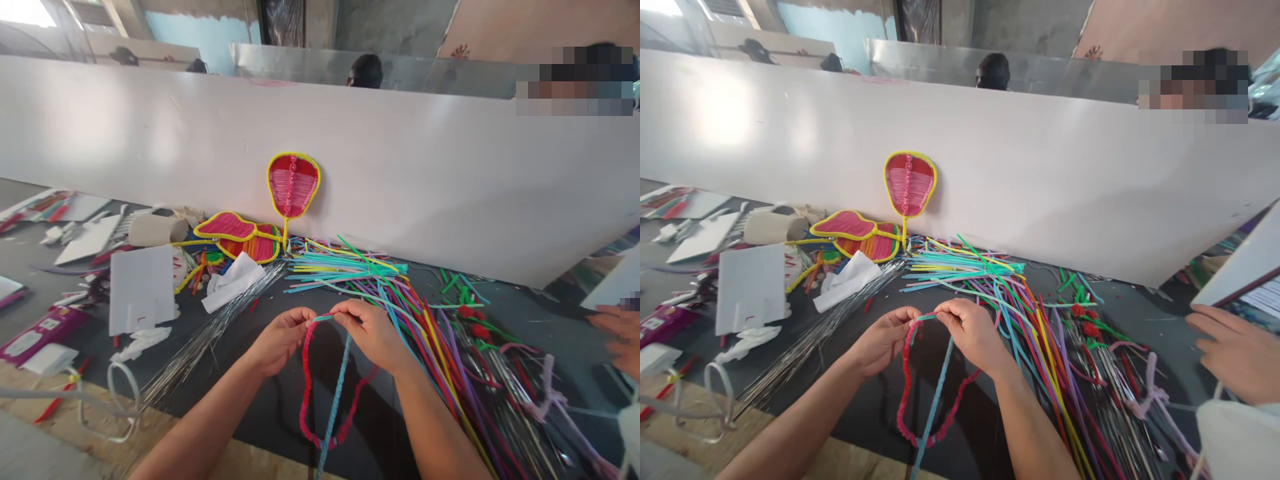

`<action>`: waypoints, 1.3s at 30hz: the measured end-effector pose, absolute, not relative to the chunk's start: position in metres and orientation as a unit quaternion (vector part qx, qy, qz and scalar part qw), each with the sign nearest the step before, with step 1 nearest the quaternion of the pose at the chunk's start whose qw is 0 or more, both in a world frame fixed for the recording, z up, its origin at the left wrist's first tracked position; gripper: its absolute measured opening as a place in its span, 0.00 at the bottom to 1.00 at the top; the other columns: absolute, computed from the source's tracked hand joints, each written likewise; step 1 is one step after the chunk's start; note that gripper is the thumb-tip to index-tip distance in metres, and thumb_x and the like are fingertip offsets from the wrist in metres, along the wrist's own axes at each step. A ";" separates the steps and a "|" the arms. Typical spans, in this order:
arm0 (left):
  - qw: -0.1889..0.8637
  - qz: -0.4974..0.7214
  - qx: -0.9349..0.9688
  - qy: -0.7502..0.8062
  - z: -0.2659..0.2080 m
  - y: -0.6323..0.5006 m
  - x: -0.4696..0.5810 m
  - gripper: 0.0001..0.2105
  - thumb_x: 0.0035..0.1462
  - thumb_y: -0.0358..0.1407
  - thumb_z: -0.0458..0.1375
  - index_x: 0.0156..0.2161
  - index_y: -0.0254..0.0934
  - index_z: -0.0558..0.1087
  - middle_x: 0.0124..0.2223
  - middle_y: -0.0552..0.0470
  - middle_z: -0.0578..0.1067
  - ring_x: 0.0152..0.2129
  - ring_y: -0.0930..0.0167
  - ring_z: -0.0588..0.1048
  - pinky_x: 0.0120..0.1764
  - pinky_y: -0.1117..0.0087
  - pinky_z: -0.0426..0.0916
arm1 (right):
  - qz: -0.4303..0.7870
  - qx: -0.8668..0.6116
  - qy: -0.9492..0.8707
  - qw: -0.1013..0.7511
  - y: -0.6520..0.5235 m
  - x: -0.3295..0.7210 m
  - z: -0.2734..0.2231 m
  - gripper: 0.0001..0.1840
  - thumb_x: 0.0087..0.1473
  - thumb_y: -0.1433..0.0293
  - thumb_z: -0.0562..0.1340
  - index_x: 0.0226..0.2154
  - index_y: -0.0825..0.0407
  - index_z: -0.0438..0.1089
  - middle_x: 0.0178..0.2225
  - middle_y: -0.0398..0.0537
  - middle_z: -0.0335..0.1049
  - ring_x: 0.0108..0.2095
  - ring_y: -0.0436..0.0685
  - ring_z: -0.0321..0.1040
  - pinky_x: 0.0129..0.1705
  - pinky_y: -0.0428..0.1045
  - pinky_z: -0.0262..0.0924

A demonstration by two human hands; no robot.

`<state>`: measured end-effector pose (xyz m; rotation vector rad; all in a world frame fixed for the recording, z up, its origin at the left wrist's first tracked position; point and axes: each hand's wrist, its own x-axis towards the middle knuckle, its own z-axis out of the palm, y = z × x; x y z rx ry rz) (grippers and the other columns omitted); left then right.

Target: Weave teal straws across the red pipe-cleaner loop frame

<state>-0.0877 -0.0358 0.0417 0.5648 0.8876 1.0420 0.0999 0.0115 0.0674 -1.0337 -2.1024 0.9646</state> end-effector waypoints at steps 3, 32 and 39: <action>0.720 0.489 0.267 0.412 0.041 -0.036 -0.087 0.12 0.44 0.36 0.67 0.32 0.34 0.72 0.27 0.55 0.73 0.23 0.78 0.70 0.29 0.77 0.64 | 0.354 -0.391 -0.793 0.304 0.012 0.100 0.067 0.08 0.58 0.67 0.56 0.35 0.47 0.71 0.36 0.44 0.74 0.38 0.54 0.70 0.41 0.48 0.62; 0.631 0.448 0.360 0.520 0.054 -0.034 -0.093 0.11 0.43 0.38 0.66 0.26 0.32 0.73 0.22 0.55 0.71 0.19 0.78 0.67 0.26 0.78 0.61 | 0.345 -0.460 -0.753 0.321 0.021 0.130 0.079 0.16 0.60 0.60 0.52 0.44 0.47 0.71 0.42 0.47 0.74 0.44 0.56 0.70 0.46 0.51 0.63; 0.625 0.455 0.367 0.517 0.054 -0.034 -0.094 0.10 0.43 0.37 0.66 0.26 0.32 0.73 0.23 0.55 0.72 0.20 0.79 0.68 0.26 0.78 0.61 | 0.362 -0.414 -0.786 0.282 0.017 0.117 0.076 0.10 0.57 0.65 0.57 0.38 0.47 0.73 0.39 0.44 0.75 0.41 0.55 0.70 0.45 0.50 0.62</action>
